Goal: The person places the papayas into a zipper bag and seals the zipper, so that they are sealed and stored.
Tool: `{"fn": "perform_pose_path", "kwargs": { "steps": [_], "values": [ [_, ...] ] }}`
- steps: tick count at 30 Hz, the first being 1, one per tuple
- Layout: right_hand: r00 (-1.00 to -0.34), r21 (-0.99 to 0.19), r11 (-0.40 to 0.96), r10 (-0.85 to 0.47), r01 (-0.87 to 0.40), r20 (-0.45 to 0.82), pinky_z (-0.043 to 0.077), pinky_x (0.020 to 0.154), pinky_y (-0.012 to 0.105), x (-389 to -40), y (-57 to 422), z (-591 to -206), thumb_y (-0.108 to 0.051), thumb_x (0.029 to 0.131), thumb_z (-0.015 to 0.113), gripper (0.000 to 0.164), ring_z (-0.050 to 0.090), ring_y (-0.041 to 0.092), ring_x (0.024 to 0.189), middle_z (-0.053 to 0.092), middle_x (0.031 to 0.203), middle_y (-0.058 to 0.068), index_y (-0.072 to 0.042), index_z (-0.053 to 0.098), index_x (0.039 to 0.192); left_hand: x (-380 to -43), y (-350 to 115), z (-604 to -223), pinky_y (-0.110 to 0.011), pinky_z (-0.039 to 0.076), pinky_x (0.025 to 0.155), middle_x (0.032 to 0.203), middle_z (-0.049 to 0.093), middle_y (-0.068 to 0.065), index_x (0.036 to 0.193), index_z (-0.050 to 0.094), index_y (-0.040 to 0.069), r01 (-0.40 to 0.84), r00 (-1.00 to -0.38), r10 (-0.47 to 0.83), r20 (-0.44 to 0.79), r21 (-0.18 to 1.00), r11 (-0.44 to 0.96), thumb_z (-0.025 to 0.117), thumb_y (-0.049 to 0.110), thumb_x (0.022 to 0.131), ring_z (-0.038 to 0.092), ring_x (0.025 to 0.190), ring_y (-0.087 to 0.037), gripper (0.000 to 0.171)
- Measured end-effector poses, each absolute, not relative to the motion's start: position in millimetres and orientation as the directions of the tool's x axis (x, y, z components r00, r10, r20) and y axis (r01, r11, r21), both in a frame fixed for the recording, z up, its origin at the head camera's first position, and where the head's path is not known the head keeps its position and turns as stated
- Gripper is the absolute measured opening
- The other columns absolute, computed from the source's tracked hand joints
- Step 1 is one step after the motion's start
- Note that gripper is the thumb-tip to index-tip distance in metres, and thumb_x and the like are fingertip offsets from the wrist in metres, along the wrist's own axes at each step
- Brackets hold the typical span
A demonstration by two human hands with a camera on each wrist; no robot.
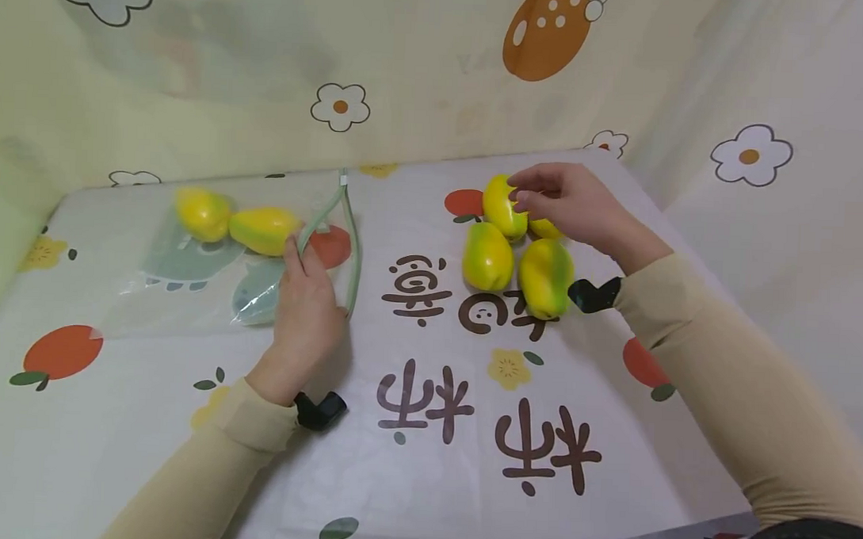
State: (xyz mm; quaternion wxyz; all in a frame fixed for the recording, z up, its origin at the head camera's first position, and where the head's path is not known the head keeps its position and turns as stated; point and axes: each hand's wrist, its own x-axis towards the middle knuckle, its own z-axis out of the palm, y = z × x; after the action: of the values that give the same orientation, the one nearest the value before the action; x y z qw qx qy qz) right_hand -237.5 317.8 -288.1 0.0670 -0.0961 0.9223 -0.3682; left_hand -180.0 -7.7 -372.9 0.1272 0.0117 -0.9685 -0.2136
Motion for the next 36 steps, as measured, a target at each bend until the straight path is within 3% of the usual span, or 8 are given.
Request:
{"fn": "perform_pose_path", "kwargs": {
  "steps": [2, 5, 8, 12, 18, 28, 32, 36],
  "values": [
    [-0.980, -0.661, 0.743, -0.192, -0.108, -0.055, 0.052, 0.079, 0.010, -233.4, 329.6, -290.6, -0.032, 0.107, 0.053, 0.047, 0.066, 0.003, 0.100, 0.060, 0.140, 0.022, -0.004, 0.054, 0.144, -179.6, -10.2, -371.1, -0.050, 0.062, 0.076, 0.165, 0.021, -0.028, 0.150, 0.030, -0.008, 0.020, -0.973, -0.080, 0.217, 0.423, 0.906, 0.058, -0.011, 0.090, 0.054, 0.118, -0.050, 0.066],
    [-0.987, -0.592, 0.802, -0.149, -0.081, -0.067, 0.053, 0.075, 0.020, -228.0, 341.1, -296.0, -0.037, 0.106, 0.054, 0.050, 0.065, 0.021, 0.108, 0.061, 0.138, 0.023, -0.004, 0.055, 0.143, -178.8, -12.8, -369.2, -0.050, 0.062, 0.077, 0.166, 0.019, -0.028, 0.150, 0.029, -0.008, 0.015, -0.977, -0.078, 0.199, 0.429, 0.903, 0.060, -0.011, 0.089, 0.053, 0.119, -0.050, 0.068],
    [-0.985, -0.519, 0.850, -0.154, -0.094, -0.074, 0.057, 0.085, 0.041, -224.9, 345.9, -302.6, -0.037, 0.105, 0.054, 0.051, 0.060, 0.039, 0.116, 0.061, 0.136, 0.026, -0.002, 0.055, 0.142, -177.8, -14.1, -368.5, -0.050, 0.061, 0.080, 0.165, 0.019, -0.029, 0.150, 0.030, -0.009, 0.023, -0.977, -0.071, 0.200, 0.430, 0.902, 0.061, -0.010, 0.088, 0.053, 0.119, -0.050, 0.069],
    [-0.975, -0.426, 0.894, -0.197, -0.136, -0.103, 0.051, 0.097, 0.059, -223.7, 344.5, -309.0, -0.032, 0.104, 0.057, 0.052, 0.058, 0.046, 0.121, 0.060, 0.135, 0.030, 0.002, 0.053, 0.142, -176.9, -13.6, -369.0, -0.051, 0.061, 0.080, 0.165, 0.019, -0.029, 0.149, 0.030, -0.010, 0.033, -0.975, -0.067, 0.212, 0.436, 0.899, 0.060, -0.010, 0.089, 0.053, 0.119, -0.050, 0.068],
    [-0.962, -0.328, 0.937, -0.191, -0.120, -0.196, 0.055, 0.091, 0.055, -226.8, 340.2, -313.6, -0.038, 0.101, 0.061, 0.058, 0.062, 0.044, 0.112, 0.060, 0.133, 0.032, 0.002, 0.052, 0.142, -176.3, -10.0, -371.2, -0.052, 0.061, 0.078, 0.163, 0.022, -0.031, 0.147, 0.032, -0.012, 0.055, -0.967, -0.058, 0.247, 0.428, 0.902, 0.062, -0.009, 0.088, 0.055, 0.114, -0.050, 0.066],
    [-0.926, -0.202, 0.975, -0.162, -0.096, -0.341, 0.046, 0.104, 0.062, -237.3, 330.5, -316.8, -0.046, 0.100, 0.060, 0.068, 0.055, 0.044, 0.117, 0.059, 0.135, 0.032, 0.008, 0.051, 0.141, -177.2, -9.5, -370.5, -0.051, 0.061, 0.079, 0.164, 0.020, -0.030, 0.150, 0.029, -0.011, 0.043, -0.974, -0.056, 0.219, 0.424, 0.904, 0.061, -0.009, 0.090, 0.054, 0.116, -0.050, 0.069],
    [-0.912, -0.202, 0.972, -0.186, -0.117, -0.366, 0.044, 0.105, 0.063, -239.6, 331.0, -315.9, -0.046, 0.100, 0.059, 0.069, 0.055, 0.043, 0.117, 0.058, 0.136, 0.032, 0.009, 0.052, 0.141, -177.1, -10.4, -369.8, -0.050, 0.060, 0.082, 0.164, 0.019, -0.030, 0.150, 0.028, -0.012, 0.041, -0.978, -0.050, 0.203, 0.419, 0.907, 0.064, -0.007, 0.088, 0.054, 0.116, -0.050, 0.072],
    [-0.890, -0.278, 0.955, -0.213, -0.102, -0.404, 0.052, 0.098, 0.058, -240.4, 339.9, -314.8, -0.047, 0.100, 0.060, 0.072, 0.063, 0.039, 0.110, 0.056, 0.138, 0.034, 0.010, 0.049, 0.143, -176.9, -11.4, -370.1, -0.049, 0.061, 0.082, 0.164, 0.019, -0.031, 0.149, 0.029, -0.012, 0.048, -0.978, -0.044, 0.205, 0.420, 0.906, 0.065, -0.006, 0.088, 0.054, 0.115, -0.050, 0.072]
  ]
}}
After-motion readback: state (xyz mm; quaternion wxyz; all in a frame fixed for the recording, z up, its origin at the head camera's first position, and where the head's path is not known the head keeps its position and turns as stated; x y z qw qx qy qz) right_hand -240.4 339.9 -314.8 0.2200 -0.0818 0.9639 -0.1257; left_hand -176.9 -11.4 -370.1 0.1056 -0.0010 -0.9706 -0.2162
